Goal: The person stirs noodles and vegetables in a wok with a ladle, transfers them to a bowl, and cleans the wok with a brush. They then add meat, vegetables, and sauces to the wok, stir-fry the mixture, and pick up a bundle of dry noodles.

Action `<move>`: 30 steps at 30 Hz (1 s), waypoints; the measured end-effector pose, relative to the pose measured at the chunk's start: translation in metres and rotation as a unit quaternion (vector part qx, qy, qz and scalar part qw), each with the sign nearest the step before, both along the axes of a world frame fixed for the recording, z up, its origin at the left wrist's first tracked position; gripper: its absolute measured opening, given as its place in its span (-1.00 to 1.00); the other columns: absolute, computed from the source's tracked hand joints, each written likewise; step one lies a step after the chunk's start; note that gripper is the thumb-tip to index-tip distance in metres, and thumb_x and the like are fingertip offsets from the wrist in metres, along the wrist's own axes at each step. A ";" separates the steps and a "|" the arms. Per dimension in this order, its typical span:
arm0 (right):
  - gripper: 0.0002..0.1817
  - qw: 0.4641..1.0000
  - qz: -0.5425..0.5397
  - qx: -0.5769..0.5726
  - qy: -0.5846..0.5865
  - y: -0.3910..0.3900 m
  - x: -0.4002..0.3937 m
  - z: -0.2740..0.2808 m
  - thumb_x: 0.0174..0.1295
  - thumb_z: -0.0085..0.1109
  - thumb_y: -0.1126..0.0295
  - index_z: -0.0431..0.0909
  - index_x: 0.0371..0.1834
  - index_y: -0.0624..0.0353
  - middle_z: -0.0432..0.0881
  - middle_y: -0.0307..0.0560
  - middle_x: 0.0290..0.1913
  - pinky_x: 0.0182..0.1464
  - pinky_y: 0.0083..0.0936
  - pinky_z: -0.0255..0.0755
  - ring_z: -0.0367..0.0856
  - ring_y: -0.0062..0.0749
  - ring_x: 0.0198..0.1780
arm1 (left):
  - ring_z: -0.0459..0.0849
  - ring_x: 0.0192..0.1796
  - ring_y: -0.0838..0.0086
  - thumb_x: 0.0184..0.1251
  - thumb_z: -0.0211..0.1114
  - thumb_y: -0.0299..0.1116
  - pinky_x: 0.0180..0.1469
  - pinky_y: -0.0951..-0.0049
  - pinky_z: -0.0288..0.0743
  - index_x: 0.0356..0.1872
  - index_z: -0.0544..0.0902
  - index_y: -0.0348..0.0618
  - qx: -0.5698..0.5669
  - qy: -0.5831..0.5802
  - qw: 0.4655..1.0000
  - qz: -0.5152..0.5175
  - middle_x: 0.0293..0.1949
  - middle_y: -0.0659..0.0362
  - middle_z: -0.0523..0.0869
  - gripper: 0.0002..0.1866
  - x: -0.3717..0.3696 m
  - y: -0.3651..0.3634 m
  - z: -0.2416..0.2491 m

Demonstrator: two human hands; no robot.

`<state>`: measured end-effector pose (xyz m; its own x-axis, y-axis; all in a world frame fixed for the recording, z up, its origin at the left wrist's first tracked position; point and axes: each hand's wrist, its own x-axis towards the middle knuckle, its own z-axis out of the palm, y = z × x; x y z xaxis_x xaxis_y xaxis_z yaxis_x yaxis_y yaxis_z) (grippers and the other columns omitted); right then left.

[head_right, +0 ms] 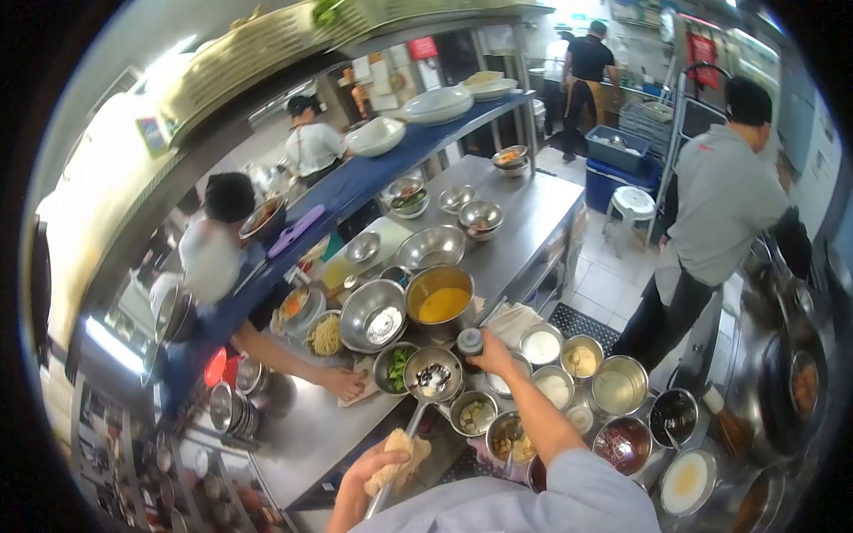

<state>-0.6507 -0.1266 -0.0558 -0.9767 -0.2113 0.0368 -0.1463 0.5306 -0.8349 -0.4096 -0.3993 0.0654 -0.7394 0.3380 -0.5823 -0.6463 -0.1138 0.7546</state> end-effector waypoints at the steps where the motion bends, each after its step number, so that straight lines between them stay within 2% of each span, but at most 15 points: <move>1: -0.08 1.000 0.014 0.012 -0.009 0.006 0.003 0.002 -0.13 0.51 0.23 0.27 0.35 0.27 0.43 0.29 0.29 0.33 -0.22 0.30 0.40 0.15 0.31 | 0.62 -0.02 0.31 0.12 0.43 -0.28 -0.04 0.29 0.59 0.31 0.34 -0.18 -0.024 -0.029 0.999 -0.007 0.03 0.06 0.58 -0.29 0.002 0.001 0.008; 3: -0.01 0.998 0.014 0.050 0.037 0.045 0.027 0.013 -0.08 0.49 0.12 0.21 0.43 0.24 0.40 0.26 0.34 0.37 -0.26 0.28 0.39 0.05 0.35 | 0.60 0.02 0.35 0.14 0.43 -0.28 0.03 0.31 0.55 0.30 0.35 -0.20 -0.025 0.001 0.999 -0.033 0.04 0.07 0.58 -0.30 0.005 -0.004 -0.006; 4: -0.02 0.998 0.007 0.052 0.043 0.073 0.048 0.028 -0.06 0.49 0.11 0.22 0.43 0.24 0.41 0.24 0.34 0.37 -0.27 0.28 0.39 0.03 0.35 | 0.57 0.06 0.38 0.14 0.43 -0.28 0.08 0.37 0.49 0.28 0.36 -0.21 -0.017 -0.031 0.999 -0.016 0.04 0.10 0.57 -0.33 0.009 0.008 0.019; 7: 0.00 0.996 -0.008 0.079 -0.044 0.160 0.136 0.081 -0.15 0.56 0.13 0.27 0.41 0.21 0.43 0.22 0.31 0.35 -0.29 0.30 0.41 0.03 0.33 | 0.54 0.08 0.39 0.14 0.43 -0.29 0.13 0.42 0.42 0.27 0.37 -0.20 -0.038 -0.013 0.997 -0.060 0.04 0.12 0.56 -0.33 0.014 0.002 0.005; 9: 0.04 0.992 0.012 0.043 -0.115 0.197 0.178 0.050 -0.21 0.60 0.18 0.27 0.42 0.18 0.45 0.21 0.28 0.36 -0.27 0.30 0.42 0.04 0.32 | 0.53 0.09 0.40 0.14 0.43 -0.30 0.16 0.42 0.38 0.27 0.37 -0.19 -0.042 -0.012 0.998 -0.052 0.04 0.14 0.55 -0.33 0.015 0.013 0.011; 16: -0.15 0.978 -0.194 0.038 0.060 0.160 0.228 -0.012 -0.16 0.56 0.32 0.36 0.28 0.20 0.50 0.09 0.23 0.27 -0.28 0.38 0.49 -0.15 0.26 | 0.55 0.06 0.41 0.13 0.42 -0.34 0.15 0.45 0.39 0.30 0.37 -0.18 -0.011 -0.061 0.997 -0.038 0.02 0.15 0.58 -0.33 0.003 0.042 0.025; 17: -0.13 0.980 -0.195 0.016 0.041 0.161 0.229 -0.011 -0.14 0.55 0.31 0.33 0.31 0.19 0.47 0.13 0.24 0.27 -0.27 0.37 0.47 -0.08 0.26 | 0.55 0.06 0.41 0.13 0.42 -0.35 0.14 0.45 0.40 0.30 0.38 -0.17 -0.006 -0.066 0.997 -0.040 0.02 0.15 0.59 -0.33 0.002 0.043 0.023; 19: -0.10 0.982 -0.187 -0.032 0.008 0.158 0.206 0.023 -0.12 0.52 0.29 0.27 0.36 0.17 0.43 0.20 0.26 0.28 -0.25 0.37 0.45 0.05 0.27 | 0.57 0.02 0.42 0.12 0.41 -0.37 0.09 0.45 0.43 0.30 0.38 -0.15 0.008 -0.060 0.998 -0.033 0.00 0.15 0.60 -0.33 0.003 0.045 0.027; 21: -0.04 0.979 -0.188 -0.040 0.071 0.156 0.199 0.106 -0.14 0.55 0.32 0.22 0.39 0.19 0.46 0.16 0.25 0.30 -0.26 0.36 0.48 -0.06 0.27 | 0.59 -0.01 0.43 0.12 0.41 -0.38 0.04 0.44 0.46 0.30 0.39 -0.14 0.020 -0.055 0.998 -0.016 -0.01 0.16 0.62 -0.33 0.008 0.041 0.033; 23: 0.02 0.963 -0.124 -0.130 0.200 0.152 0.192 0.180 -0.19 0.59 0.36 0.19 0.40 0.23 0.48 0.11 0.24 0.32 -0.28 0.33 0.48 -0.17 0.27 | 0.61 -0.06 0.39 0.10 0.41 -0.40 -0.03 0.41 0.51 0.30 0.38 -0.14 0.012 -0.046 0.998 -0.037 -0.03 0.13 0.62 -0.33 0.005 0.028 0.012; 25: 0.12 0.951 -0.006 -0.277 0.134 0.139 0.158 0.192 -0.30 0.66 0.39 0.16 0.42 0.22 0.56 0.03 0.15 0.28 -0.34 0.39 0.52 -0.31 0.22 | 0.62 -0.09 0.37 0.10 0.40 -0.41 -0.07 0.39 0.54 0.30 0.38 -0.15 0.027 -0.030 0.998 -0.038 -0.03 0.12 0.62 -0.32 0.008 0.021 -0.002; 27: 0.04 0.979 0.110 -0.170 -0.003 0.116 0.114 0.193 -0.30 0.65 0.24 0.29 0.35 0.24 0.58 0.10 0.13 0.22 -0.33 0.43 0.57 -0.26 0.19 | 0.63 -0.10 0.36 0.09 0.40 -0.41 -0.10 0.37 0.57 0.29 0.39 -0.16 0.017 -0.019 0.999 -0.030 -0.05 0.11 0.62 -0.33 0.009 0.020 0.005; 28: -0.04 0.991 0.127 0.030 0.018 0.098 0.102 0.197 -0.28 0.61 0.15 0.36 0.28 0.23 0.63 0.11 0.05 0.15 -0.31 0.47 0.61 -0.21 0.12 | 0.63 -0.11 0.36 0.10 0.40 -0.41 -0.11 0.36 0.57 0.28 0.39 -0.17 0.016 -0.015 0.999 -0.038 -0.05 0.11 0.62 -0.34 0.009 0.018 0.006; 29: -0.10 0.962 0.146 0.228 0.037 0.079 0.091 0.201 -0.26 0.57 0.07 0.43 0.21 0.21 0.68 0.12 -0.03 0.08 -0.28 0.51 0.66 -0.16 0.05 | 0.64 -0.12 0.36 0.10 0.39 -0.41 -0.11 0.35 0.57 0.27 0.39 -0.18 0.017 -0.011 0.999 -0.042 -0.05 0.10 0.61 -0.35 0.007 0.015 0.005; 30: -0.22 0.919 0.191 0.346 0.015 0.063 0.082 0.208 -0.23 0.51 0.03 0.51 0.11 0.19 0.70 0.10 -0.13 0.01 -0.24 0.53 0.68 -0.12 -0.03 | 0.64 -0.14 0.37 0.10 0.40 -0.39 -0.12 0.35 0.58 0.25 0.40 -0.18 -0.009 0.038 0.997 -0.070 -0.06 0.10 0.62 -0.36 0.001 0.011 0.001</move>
